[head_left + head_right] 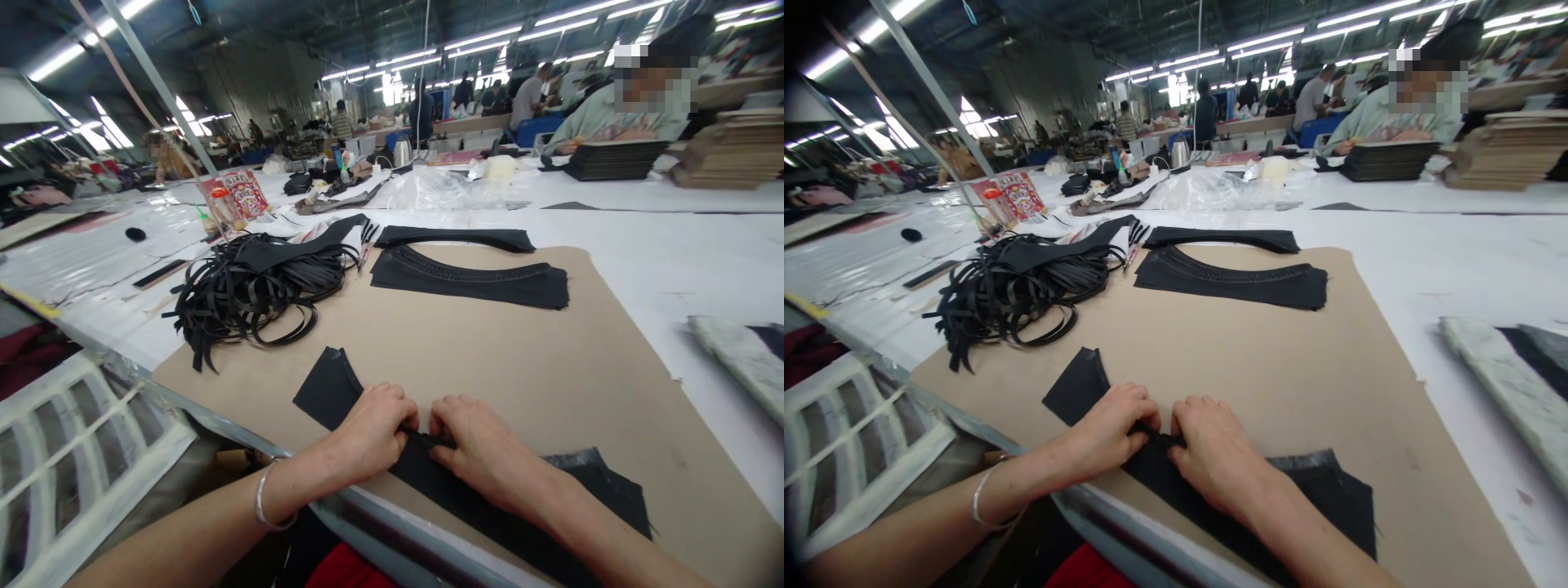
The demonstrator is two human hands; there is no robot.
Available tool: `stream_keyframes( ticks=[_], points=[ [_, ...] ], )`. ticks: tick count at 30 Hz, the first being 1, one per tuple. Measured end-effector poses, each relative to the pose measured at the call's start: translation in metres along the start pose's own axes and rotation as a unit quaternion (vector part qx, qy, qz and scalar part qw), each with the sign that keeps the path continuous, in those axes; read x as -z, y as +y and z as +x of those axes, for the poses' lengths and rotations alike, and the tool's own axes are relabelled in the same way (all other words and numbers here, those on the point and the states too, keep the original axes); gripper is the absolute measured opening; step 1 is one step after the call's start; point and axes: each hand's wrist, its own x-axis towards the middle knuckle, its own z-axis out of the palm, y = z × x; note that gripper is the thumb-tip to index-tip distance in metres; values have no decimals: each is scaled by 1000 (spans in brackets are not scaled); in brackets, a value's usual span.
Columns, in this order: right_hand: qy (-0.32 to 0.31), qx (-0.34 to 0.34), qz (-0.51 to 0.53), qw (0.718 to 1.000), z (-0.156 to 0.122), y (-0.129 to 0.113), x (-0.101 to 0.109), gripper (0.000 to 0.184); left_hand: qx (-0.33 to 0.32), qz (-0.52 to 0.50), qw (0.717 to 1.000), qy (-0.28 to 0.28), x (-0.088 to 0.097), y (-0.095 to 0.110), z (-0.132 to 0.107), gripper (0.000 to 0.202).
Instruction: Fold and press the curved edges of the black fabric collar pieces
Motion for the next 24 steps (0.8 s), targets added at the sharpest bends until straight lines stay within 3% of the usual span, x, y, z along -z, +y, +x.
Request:
stream_keyframes(
  ticks=[5,14,24],
  points=[
    [20,5,37,999,-2,2,-5,11,-2,-21,1000,-15,1,-1,3,20],
    [-1,-7,71,997,-7,-2,1,11,-19,-26,999,-41,3,4,6,26],
    [50,48,107,992,-24,13,-17,13,-63,5,997,45,-13,6,-11,28]
  ],
)
